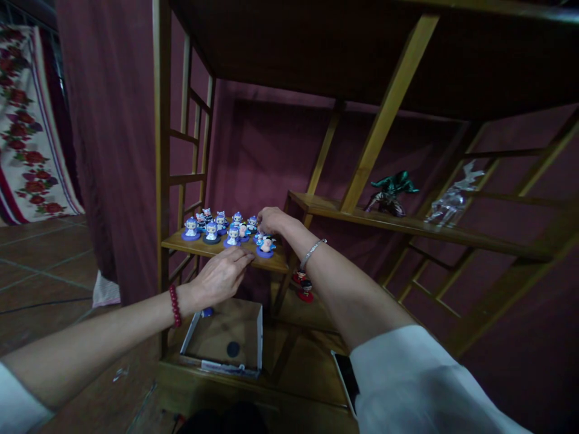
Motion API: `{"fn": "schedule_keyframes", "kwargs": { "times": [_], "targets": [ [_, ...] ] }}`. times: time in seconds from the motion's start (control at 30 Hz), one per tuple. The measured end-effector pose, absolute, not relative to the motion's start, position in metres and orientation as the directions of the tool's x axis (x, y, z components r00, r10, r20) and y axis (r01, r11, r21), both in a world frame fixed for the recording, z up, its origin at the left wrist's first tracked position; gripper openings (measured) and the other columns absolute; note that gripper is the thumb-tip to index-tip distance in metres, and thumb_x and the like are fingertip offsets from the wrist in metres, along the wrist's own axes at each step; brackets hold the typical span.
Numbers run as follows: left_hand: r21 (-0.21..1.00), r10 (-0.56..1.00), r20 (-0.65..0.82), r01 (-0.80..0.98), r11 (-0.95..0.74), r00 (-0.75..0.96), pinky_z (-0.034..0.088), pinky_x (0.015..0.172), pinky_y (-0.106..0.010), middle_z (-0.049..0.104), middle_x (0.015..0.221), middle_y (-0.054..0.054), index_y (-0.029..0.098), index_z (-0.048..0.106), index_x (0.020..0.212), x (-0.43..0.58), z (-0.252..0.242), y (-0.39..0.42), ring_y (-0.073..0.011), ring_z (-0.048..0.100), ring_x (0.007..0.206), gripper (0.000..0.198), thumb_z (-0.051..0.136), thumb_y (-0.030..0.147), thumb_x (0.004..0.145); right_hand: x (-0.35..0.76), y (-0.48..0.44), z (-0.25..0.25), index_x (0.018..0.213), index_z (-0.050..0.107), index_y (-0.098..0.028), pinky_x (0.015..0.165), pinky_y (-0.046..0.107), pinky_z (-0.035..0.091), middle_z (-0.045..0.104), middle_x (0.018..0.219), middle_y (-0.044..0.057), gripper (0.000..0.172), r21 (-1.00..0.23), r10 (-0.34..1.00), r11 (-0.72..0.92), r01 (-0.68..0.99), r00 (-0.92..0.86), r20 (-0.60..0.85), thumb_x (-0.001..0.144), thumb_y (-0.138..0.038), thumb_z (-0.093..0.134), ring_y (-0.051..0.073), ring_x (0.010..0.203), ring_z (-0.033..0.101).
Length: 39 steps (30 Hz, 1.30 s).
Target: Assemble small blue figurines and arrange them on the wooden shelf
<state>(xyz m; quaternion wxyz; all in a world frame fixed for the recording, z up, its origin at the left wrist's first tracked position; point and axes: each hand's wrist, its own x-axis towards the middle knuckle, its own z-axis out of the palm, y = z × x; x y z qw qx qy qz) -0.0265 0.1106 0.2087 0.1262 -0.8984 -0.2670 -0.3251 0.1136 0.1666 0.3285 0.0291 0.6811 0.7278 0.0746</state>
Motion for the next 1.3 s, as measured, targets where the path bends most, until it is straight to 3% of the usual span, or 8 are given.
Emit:
{"fn": "schedule_keyframes", "kwargs": {
  "times": [0.3,0.43,0.7,0.9,1.0,1.13,1.3],
  "targets": [
    [0.006,0.439,0.664,0.583,-0.812,0.605,0.045,0.089,-0.035,0.06,0.104,-0.011,0.01,0.056,0.108,-0.023,0.211,0.109,-0.019,0.054,0.098,0.03,0.04,0.011,0.082,0.109,0.137,0.345,0.108,0.061,-0.012,0.085,0.024,0.044,0.062,0.109,0.014,0.037,0.09,0.975,0.05,0.995,-0.068,0.213,0.071,-0.009,0.059,0.02,0.103,0.057],
    [0.047,0.485,0.653,0.608,-0.793,0.582,0.044,0.09,-0.033,0.061,0.104,-0.011,0.01,0.058,0.105,-0.021,0.214,0.105,-0.0199,0.054,0.099,0.031,0.044,0.011,0.078,0.113,0.114,0.344,0.105,0.063,-0.011,0.083,0.023,0.043,0.063,0.107,0.015,0.033,0.121,0.976,0.072,0.99,-0.095,0.198,0.072,-0.011,0.06,0.021,0.102,0.057],
    [0.19,0.568,0.649,0.614,-0.766,0.506,0.042,0.093,-0.032,0.061,0.11,-0.009,0.013,0.057,0.109,-0.013,0.225,0.107,-0.0192,0.055,0.103,0.034,0.042,0.012,0.078,0.131,0.083,0.337,0.105,0.062,-0.012,0.08,0.022,0.041,0.064,0.103,0.013,0.027,0.122,0.921,0.233,0.965,-0.259,0.291,0.081,-0.018,0.049,0.02,0.098,0.058],
    [0.177,0.57,0.667,0.642,-0.746,0.48,0.042,0.094,-0.033,0.06,0.11,-0.009,0.012,0.059,0.104,-0.005,0.224,0.105,-0.0196,0.055,0.103,0.031,0.042,0.015,0.079,0.14,0.061,0.309,0.095,0.063,-0.013,0.08,0.023,0.041,0.066,0.097,0.013,0.022,0.066,0.915,0.298,0.952,-0.304,0.267,0.083,-0.017,0.046,0.021,0.094,0.06],
    [0.168,0.558,0.684,0.642,-0.748,0.47,0.042,0.094,-0.034,0.06,0.11,-0.01,0.011,0.06,0.102,-0.002,0.221,0.104,-0.0197,0.055,0.104,0.03,0.042,0.014,0.079,0.142,0.049,0.283,0.102,0.061,-0.013,0.087,0.024,0.04,0.061,0.107,0.013,0.026,-0.04,0.876,0.363,0.931,-0.326,0.356,0.085,-0.015,0.041,0.019,0.101,0.057],
    [0.172,0.558,0.693,0.647,-0.743,0.456,0.043,0.093,-0.034,0.061,0.11,-0.01,0.011,0.06,0.102,-0.001,0.218,0.105,-0.0191,0.054,0.105,0.03,0.042,0.013,0.079,0.141,0.039,0.249,0.114,0.054,-0.008,0.097,0.028,0.036,0.044,0.13,0.016,0.034,-0.166,0.868,0.346,0.923,-0.249,0.429,0.082,-0.014,0.042,0.021,0.114,0.048],
    [0.162,0.571,0.68,0.666,-0.728,0.46,0.043,0.094,-0.036,0.06,0.111,-0.011,0.011,0.06,0.103,0.002,0.219,0.105,-0.0198,0.054,0.105,0.03,0.042,0.014,0.079,0.138,0.042,0.23,0.121,0.047,-0.004,0.103,0.038,0.028,0.035,0.135,0.021,0.04,-0.179,0.864,0.322,0.93,-0.211,0.458,0.083,-0.015,0.041,0.026,0.126,0.032]
  ]
}}
